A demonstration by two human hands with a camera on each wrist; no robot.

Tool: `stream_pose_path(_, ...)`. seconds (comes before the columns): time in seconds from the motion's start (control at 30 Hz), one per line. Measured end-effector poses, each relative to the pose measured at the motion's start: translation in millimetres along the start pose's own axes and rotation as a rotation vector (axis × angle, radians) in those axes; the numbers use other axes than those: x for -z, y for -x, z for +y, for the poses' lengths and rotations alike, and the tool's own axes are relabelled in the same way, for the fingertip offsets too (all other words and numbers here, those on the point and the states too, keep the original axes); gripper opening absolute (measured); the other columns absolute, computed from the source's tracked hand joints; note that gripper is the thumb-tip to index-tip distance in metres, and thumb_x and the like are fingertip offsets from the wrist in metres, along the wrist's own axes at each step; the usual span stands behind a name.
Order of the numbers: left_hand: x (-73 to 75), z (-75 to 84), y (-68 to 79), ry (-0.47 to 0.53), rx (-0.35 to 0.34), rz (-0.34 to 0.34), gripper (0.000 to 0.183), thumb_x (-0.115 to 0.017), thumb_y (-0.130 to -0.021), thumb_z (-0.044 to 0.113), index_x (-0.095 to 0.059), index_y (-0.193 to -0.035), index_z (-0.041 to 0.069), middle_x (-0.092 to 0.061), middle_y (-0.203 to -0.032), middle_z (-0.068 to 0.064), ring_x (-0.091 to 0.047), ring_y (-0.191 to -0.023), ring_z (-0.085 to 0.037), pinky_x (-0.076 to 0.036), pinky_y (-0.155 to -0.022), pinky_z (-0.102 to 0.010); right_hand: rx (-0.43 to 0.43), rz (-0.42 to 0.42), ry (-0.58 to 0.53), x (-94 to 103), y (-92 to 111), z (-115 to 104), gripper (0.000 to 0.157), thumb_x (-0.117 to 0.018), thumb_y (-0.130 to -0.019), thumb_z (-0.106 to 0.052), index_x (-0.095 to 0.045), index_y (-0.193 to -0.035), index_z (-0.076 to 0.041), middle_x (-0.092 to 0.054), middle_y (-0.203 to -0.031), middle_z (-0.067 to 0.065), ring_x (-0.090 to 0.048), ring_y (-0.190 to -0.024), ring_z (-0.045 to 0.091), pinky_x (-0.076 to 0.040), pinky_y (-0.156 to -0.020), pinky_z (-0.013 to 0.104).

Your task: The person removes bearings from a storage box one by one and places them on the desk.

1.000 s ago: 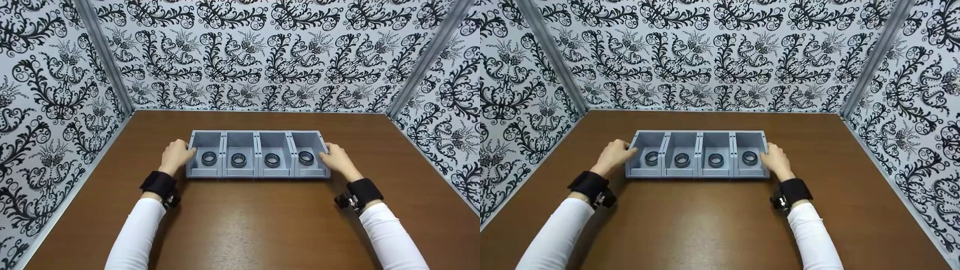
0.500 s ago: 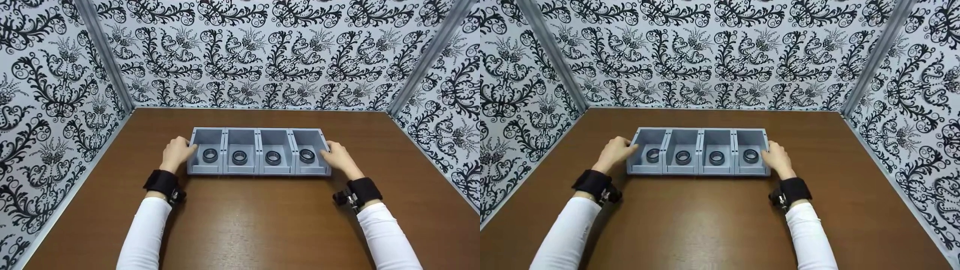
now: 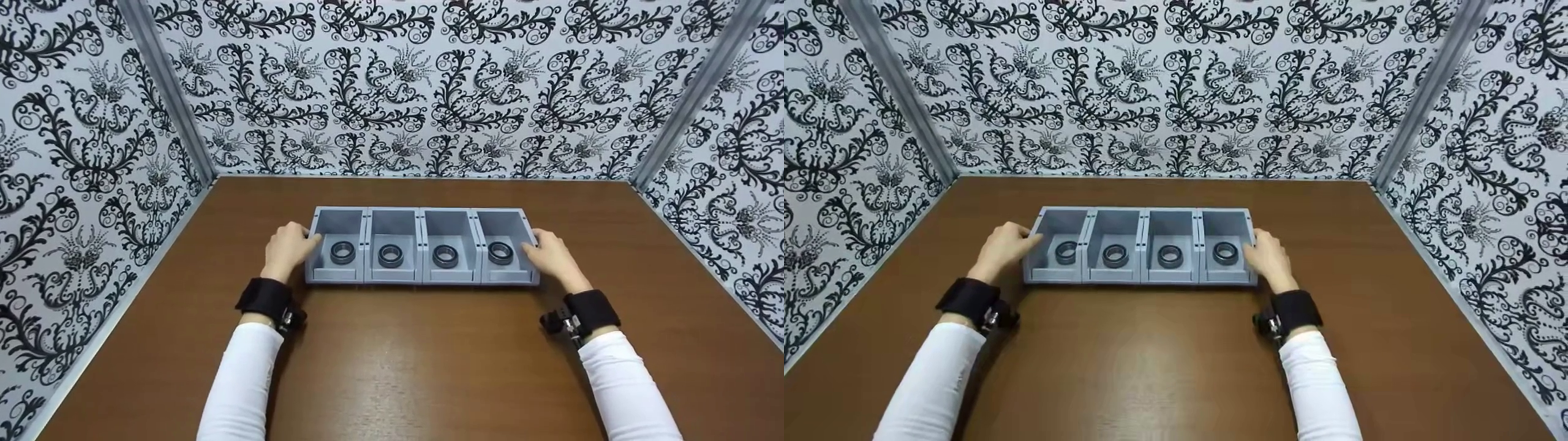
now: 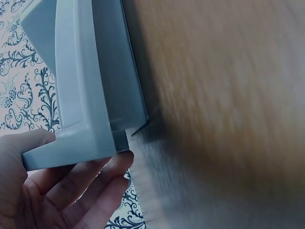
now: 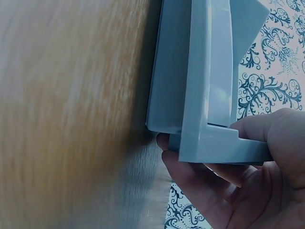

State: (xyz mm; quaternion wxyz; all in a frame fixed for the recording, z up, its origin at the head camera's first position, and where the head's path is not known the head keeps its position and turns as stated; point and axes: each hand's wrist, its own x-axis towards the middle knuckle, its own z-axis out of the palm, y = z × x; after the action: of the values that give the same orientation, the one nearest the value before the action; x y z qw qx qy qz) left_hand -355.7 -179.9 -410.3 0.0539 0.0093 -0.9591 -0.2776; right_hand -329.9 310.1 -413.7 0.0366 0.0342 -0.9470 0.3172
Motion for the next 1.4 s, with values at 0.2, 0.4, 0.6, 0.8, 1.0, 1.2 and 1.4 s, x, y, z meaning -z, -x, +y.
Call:
stream_pose_path(0.2, -2.4, 0.3, -0.6, 0.007, 0.008, 0.008, 0.037, -0.062, -0.098, 0.035, -0.069, -0.073, 0.009, -0.068, -0.077, -0.010, -0.058, -0.069, -0.025, -0.040, -0.061, -0.036, 0.008, 0.015, 0.020, -0.6, 1.6, -0.6, 0.045, -0.050, -0.101, -0.012, -0.054, -0.135, 0.015, -0.063, -0.127, 0.038, -0.067, -0.106, 0.048, -0.052, -0.092, 0.057)
stream_pose_path(0.4, -3.9, 0.1, -0.3, 0.013, 0.023, 0.018, 0.037, -0.061, -0.098, 0.036, -0.079, -0.100, 0.004, -0.076, -0.111, -0.022, -0.071, -0.092, -0.038, -0.054, -0.078, -0.051, -0.016, 0.021, 0.022, -1.6, -0.3, 0.1, 0.045, -0.049, -0.101, -0.013, -0.053, -0.136, 0.014, -0.063, -0.129, 0.037, -0.066, -0.108, 0.047, -0.050, -0.096, 0.059)
stream_pose_path(0.6, -4.1, 0.2, -0.9, 0.025, 0.026, 0.045, 0.037, -0.062, -0.097, 0.037, -0.079, -0.094, 0.004, -0.076, -0.109, -0.023, -0.072, -0.093, -0.039, -0.055, -0.078, -0.052, -0.029, 0.017, 0.018, -2.1, -3.3, -0.3, 0.046, -0.048, -0.101, -0.015, -0.052, -0.139, 0.012, -0.063, -0.130, 0.036, -0.065, -0.110, 0.046, -0.049, -0.098, 0.059)
stream_pose_path(0.8, -4.0, -1.5, -0.7, 0.030, 0.035, 0.041, 0.039, -0.061, -0.097, 0.039, -0.080, -0.100, 0.005, -0.075, -0.116, -0.024, -0.072, -0.100, -0.043, -0.056, -0.082, -0.055, -0.030, 0.025, 0.023, -2.7, -4.3, -0.3, 0.045, -0.049, -0.101, -0.015, -0.054, -0.137, 0.012, -0.063, -0.129, 0.036, -0.065, -0.108, 0.046, -0.050, -0.096, 0.060)
stream_pose_path(1.0, -5.3, -2.6, -2.0, 0.033, 0.045, 0.031, 0.039, -0.061, -0.097, 0.039, -0.080, -0.107, 0.007, -0.073, -0.122, -0.024, -0.071, -0.106, -0.045, -0.056, -0.087, -0.057, -0.030, 0.040, 0.033, -3.4, -2.7, -0.1, 0.044, -0.050, -0.101, -0.015, -0.055, -0.136, 0.011, -0.064, -0.127, 0.035, -0.065, -0.106, 0.046, -0.049, -0.094, 0.060)
stream_pose_path(1.2, -6.3, -3.5, -4.5, 0.029, 0.065, 0.009, 0.043, -0.060, -0.097, 0.040, -0.076, -0.121, 0.009, -0.069, -0.132, -0.023, -0.067, -0.118, -0.047, -0.054, -0.096, -0.059, -0.027, 0.057, 0.051, -4.1, -3.1, 0.2, 0.044, -0.050, -0.099, -0.015, -0.056, -0.134, 0.010, -0.065, -0.126, 0.035, -0.065, -0.108, 0.049, -0.049, -0.095, 0.063)
stream_pose_path(1.4, -5.3, -1.9, -5.8, 0.027, 0.058, 0.015, 0.043, -0.060, -0.097, 0.041, -0.076, -0.120, 0.009, -0.069, -0.132, -0.024, -0.067, -0.117, -0.048, -0.053, -0.096, -0.059, -0.035, 0.057, 0.043, -4.1, -3.4, 0.5, 0.045, -0.050, -0.100, -0.015, -0.055, -0.136, 0.011, -0.064, -0.127, 0.036, -0.065, -0.109, 0.050, -0.049, -0.095, 0.063)
